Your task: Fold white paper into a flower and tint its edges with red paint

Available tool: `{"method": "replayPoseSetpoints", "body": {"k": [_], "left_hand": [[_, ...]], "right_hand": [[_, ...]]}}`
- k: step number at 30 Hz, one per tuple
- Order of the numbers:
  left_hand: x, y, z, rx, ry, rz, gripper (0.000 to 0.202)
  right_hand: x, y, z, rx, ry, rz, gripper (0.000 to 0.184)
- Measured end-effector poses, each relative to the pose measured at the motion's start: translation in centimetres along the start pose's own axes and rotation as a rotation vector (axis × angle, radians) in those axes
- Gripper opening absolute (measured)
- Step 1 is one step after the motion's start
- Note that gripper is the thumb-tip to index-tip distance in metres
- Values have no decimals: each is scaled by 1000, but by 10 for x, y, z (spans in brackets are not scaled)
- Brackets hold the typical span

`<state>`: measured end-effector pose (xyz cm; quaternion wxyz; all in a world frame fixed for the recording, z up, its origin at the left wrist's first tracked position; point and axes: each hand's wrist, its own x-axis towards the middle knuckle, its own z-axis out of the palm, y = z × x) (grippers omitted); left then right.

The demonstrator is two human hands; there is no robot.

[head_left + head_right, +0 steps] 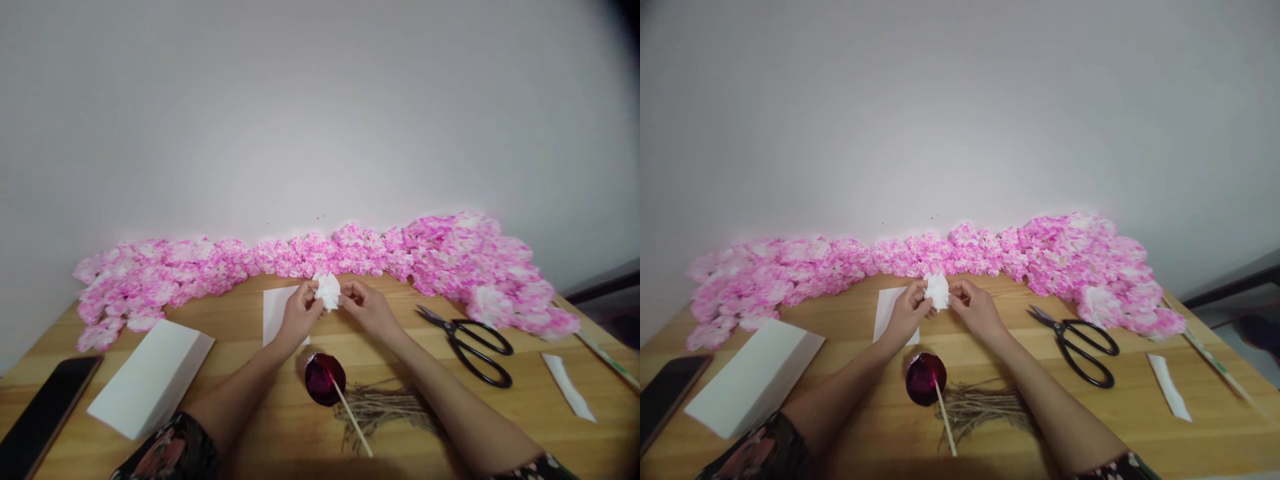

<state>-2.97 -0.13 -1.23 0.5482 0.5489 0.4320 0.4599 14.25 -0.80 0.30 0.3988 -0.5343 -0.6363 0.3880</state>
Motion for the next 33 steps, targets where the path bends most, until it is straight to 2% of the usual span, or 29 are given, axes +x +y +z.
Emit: {"method": "replayPoseSetpoints", "body": {"k": [5, 9, 13, 16, 22, 29, 33], "left_hand": [[1, -1, -1, -62, 26, -8, 28], [0, -2, 1, -61, -4, -5, 27], [-4, 0, 3, -29, -62, 2, 27], [-8, 4, 3, 22, -132, 54, 26], [-7, 6, 0, 56, -109, 89, 28], [-6, -1, 3, -17, -81, 28, 23], [-6, -4, 4, -17, -69, 40, 26]], "right_hand": [[4, 2, -5, 43, 39, 19, 27], [3, -5, -12, 40, 74, 17, 37], [0, -8, -8, 53, -34, -2, 32], [-1, -5, -3, 53, -9, 13, 30], [-1, -3, 0, 91, 32, 31, 29], [-2, -1, 2, 96, 33, 26, 26], [-1, 3, 3, 96, 42, 19, 24]]}}
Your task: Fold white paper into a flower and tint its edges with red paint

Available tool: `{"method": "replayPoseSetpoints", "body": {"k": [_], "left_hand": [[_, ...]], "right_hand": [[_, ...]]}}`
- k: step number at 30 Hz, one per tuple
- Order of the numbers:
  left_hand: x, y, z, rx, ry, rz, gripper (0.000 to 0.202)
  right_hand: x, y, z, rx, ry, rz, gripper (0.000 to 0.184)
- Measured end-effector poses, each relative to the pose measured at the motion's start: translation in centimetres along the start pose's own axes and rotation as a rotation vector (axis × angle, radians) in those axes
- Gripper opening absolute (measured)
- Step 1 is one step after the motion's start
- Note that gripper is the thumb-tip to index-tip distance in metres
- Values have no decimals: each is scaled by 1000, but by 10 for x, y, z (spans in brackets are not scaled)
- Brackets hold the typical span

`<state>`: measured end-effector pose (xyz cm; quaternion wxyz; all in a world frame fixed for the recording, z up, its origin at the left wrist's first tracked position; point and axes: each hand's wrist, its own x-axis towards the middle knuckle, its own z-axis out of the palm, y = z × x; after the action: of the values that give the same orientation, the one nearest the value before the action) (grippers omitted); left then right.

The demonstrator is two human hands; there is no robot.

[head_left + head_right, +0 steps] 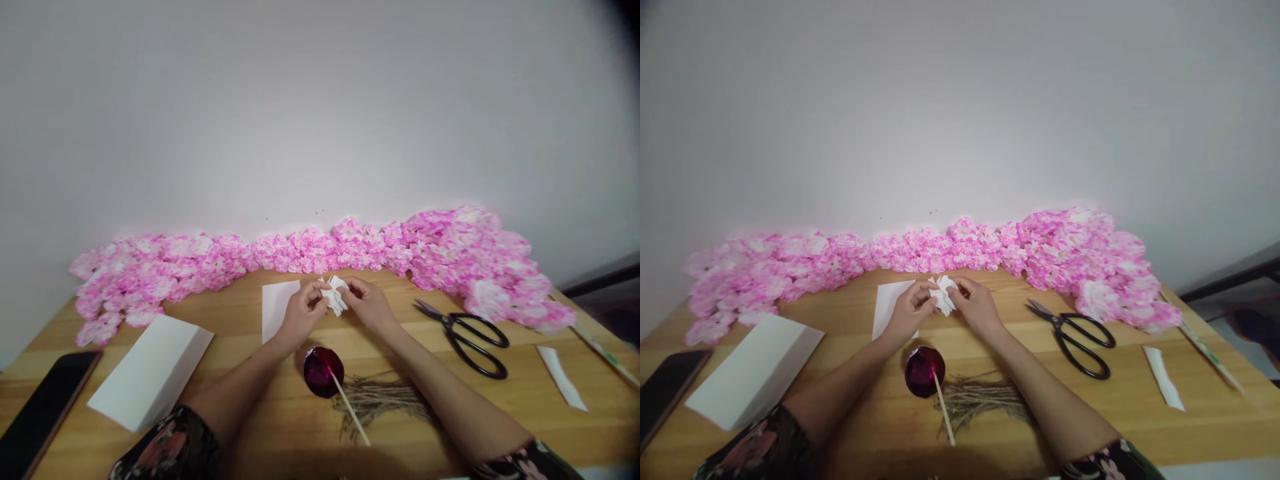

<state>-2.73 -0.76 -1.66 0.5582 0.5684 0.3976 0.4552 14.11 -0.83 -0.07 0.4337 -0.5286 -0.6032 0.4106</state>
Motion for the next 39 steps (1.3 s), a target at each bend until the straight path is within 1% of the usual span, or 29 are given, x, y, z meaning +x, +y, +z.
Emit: {"method": "replayPoseSetpoints", "body": {"k": [4, 8, 9, 11, 13, 14, 18, 21, 25, 30, 33, 36, 37, 39], "left_hand": [[0, 4, 0, 9, 13, 27, 28], [-2, 12, 0, 14, 32, 59, 35], [-3, 14, 0, 6, 40, 61, 34], [-4, 16, -1, -2, 64, 55, 26], [-5, 16, -2, 40, 80, 41, 19], [-5, 16, -2, 78, 81, 34, 20], [-3, 14, -2, 210, 12, 18, 24], [-2, 11, -1, 185, -30, -7, 20], [-1, 9, -1, 98, -40, -61, 19], [1, 8, -2, 122, -8, -63, 24], [0, 7, -4, 122, 10, -44, 35], [0, 9, -5, 150, 35, -12, 46], [-1, 10, -5, 170, 43, -6, 46], [-1, 12, -5, 208, 49, -12, 40]], "right_hand": [[2, 3, -1, -2, 9, 9, 24], [4, 5, -1, 47, 23, 8, 24], [4, 6, -1, 52, 30, 10, 24], [4, 5, -1, 49, 43, 22, 23], [4, 5, -1, 44, 52, 33, 23], [4, 4, -2, 44, 51, 36, 23], [3, 3, -2, 72, 29, 25, 23], [4, 5, -1, 109, 6, 24, 24], [5, 8, 0, 199, -22, 67, 30], [5, 3, -1, 285, -5, 135, 31], [4, -2, -2, 249, 12, 114, 30], [0, -4, 0, 128, 23, 41, 27], [-1, -3, 1, 82, 24, 19, 26], [-2, -1, 3, 9, 23, -10, 26]]}}
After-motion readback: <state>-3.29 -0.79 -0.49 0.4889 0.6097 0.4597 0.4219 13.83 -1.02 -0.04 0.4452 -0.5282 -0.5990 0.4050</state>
